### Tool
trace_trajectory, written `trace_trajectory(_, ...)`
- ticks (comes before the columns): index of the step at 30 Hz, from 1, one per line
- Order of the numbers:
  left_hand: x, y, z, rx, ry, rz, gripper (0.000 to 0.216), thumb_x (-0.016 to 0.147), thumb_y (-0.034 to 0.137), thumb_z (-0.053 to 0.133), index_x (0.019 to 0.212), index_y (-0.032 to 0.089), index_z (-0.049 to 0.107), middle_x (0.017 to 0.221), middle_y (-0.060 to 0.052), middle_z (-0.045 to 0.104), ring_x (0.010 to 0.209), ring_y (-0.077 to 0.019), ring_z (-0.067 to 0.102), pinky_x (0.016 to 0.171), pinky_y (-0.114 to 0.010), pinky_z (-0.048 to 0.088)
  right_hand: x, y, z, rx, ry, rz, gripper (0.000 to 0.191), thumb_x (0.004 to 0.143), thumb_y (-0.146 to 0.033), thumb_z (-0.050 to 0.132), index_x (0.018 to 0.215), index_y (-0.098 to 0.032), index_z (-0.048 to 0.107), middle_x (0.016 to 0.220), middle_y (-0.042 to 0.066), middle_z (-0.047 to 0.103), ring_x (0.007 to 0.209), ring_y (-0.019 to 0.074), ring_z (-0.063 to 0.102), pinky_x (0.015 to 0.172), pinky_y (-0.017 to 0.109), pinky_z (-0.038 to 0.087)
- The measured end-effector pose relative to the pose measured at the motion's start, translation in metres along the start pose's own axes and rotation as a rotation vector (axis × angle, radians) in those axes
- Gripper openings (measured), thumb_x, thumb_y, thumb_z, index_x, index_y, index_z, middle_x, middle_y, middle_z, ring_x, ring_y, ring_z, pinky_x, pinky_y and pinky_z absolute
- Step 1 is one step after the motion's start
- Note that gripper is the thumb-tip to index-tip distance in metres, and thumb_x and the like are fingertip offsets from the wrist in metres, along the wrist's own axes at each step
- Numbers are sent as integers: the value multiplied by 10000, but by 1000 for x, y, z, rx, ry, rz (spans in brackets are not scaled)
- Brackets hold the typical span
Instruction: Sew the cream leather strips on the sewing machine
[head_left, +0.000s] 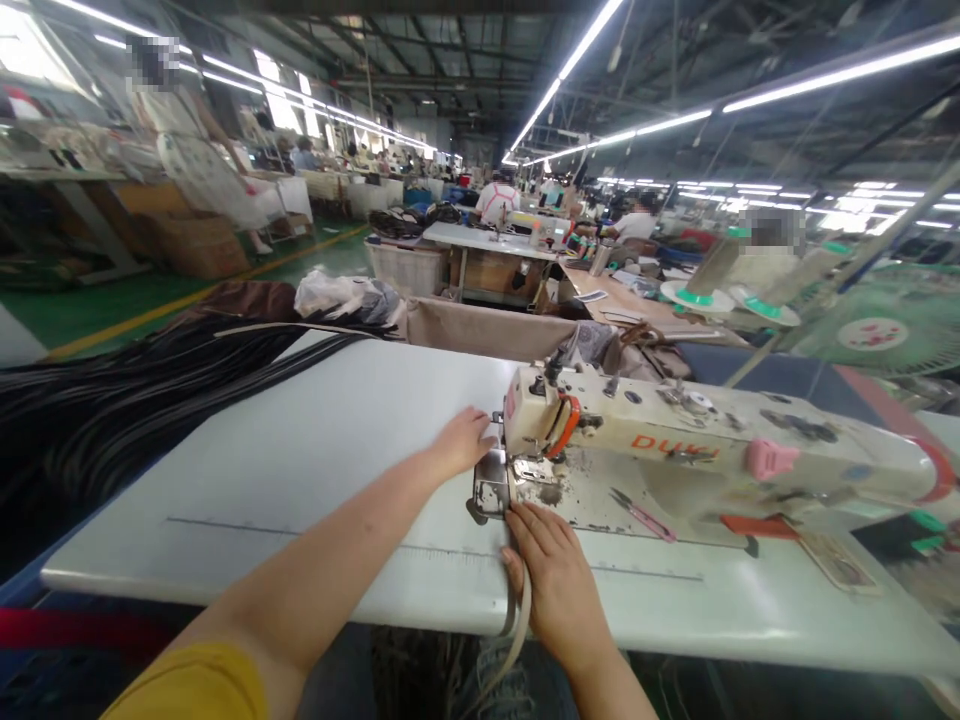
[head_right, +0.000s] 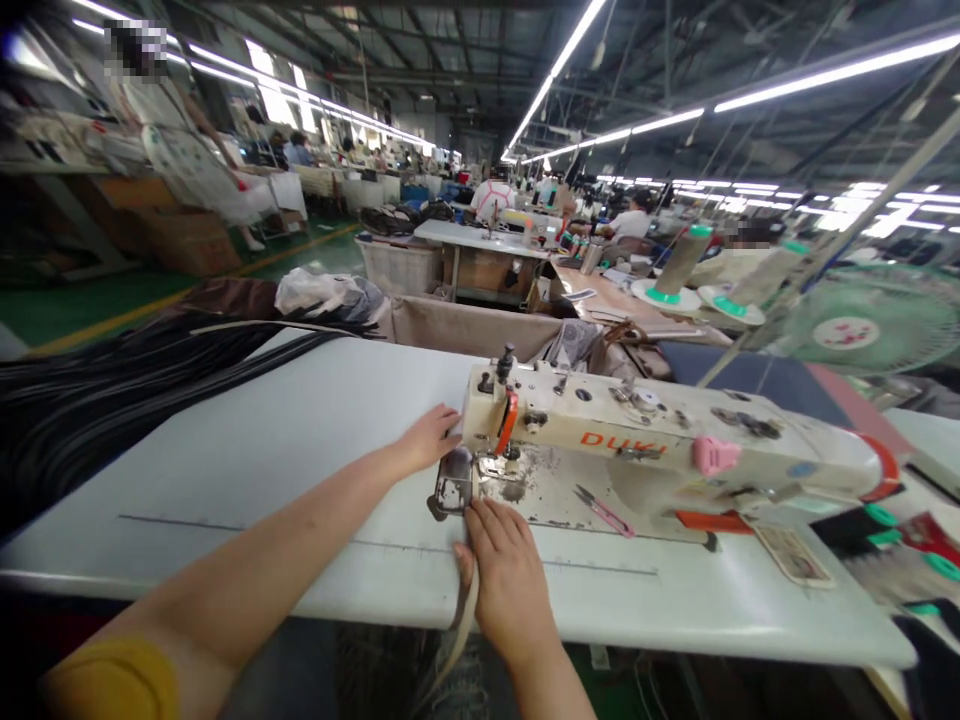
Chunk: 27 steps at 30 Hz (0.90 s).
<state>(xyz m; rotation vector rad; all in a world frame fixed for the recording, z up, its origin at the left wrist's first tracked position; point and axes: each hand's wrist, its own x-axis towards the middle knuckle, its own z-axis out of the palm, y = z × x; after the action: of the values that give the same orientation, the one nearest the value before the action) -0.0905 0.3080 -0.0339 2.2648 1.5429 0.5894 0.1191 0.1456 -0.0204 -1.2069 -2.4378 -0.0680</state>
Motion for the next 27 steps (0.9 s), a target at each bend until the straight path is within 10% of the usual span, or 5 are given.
trace_trajectory(9,55,6,16,1,27,-51,470,861,254,625,1317,148,581,1410,-131,535,1417,-358,344,1195,-474,263,-1,8,8,-49,15,-42,413,968,-327,551,1356,-186,560,1374,127,643,1258,312,588,1028,529,517)
trace_trajectory(27,65,17,7,9,72,-103,412,785,235,684,1190,175,631,1289,-140,603,1308,-292,475,1152,-424,317,-2,12,14,-132,53,-87,460,956,-328,569,1389,-178,526,1393,125,629,1262,319,592,991,517,551)
